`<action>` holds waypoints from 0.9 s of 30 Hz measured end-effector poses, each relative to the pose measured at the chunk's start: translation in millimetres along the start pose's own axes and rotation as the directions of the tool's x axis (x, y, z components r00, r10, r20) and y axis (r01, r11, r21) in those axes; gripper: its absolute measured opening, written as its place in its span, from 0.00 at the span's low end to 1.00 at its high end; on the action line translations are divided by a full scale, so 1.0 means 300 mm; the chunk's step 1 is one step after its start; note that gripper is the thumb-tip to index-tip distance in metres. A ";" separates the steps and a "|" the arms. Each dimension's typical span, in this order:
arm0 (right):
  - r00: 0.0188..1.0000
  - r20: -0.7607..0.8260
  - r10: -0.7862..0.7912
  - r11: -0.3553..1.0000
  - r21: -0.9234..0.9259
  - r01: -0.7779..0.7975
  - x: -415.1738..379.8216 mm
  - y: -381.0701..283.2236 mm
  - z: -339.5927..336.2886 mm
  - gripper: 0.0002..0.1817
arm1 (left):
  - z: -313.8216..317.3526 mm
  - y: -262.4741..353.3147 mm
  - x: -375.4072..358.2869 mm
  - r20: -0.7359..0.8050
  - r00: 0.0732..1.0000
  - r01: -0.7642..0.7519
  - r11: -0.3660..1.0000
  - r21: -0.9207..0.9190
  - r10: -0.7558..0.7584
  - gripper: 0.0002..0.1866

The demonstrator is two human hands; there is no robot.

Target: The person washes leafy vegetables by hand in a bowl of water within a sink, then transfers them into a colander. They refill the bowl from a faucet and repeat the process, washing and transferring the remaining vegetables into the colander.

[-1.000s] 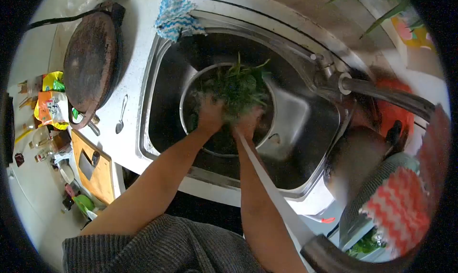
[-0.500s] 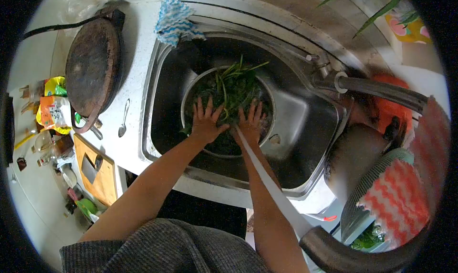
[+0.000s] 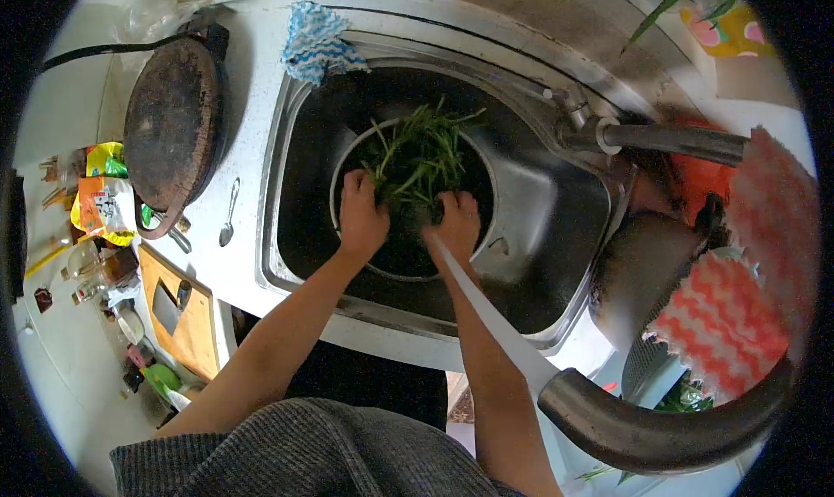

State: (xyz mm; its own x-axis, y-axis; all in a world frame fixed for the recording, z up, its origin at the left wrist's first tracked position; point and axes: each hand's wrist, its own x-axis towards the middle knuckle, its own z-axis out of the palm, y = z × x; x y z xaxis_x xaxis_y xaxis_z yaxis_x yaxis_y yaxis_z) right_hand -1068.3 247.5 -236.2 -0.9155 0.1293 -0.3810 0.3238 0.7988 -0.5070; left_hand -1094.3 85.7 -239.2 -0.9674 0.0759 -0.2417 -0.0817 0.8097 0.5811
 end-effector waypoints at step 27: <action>0.994 0.077 -0.072 0.848 -0.520 0.102 -0.011 0.051 0.143 0.39 | 0.081 -0.034 -0.026 0.290 0.955 -0.186 0.896 0.404 0.067 0.33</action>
State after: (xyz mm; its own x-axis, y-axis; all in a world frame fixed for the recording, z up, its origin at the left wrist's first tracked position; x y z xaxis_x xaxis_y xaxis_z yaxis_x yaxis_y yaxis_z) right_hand -1050.1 233.9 -275.9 -0.9153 0.0252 -0.4020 0.0567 0.9962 -0.0667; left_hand -1080.1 91.0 -262.0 -0.8597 0.2954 -0.4168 0.2033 0.9463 0.2514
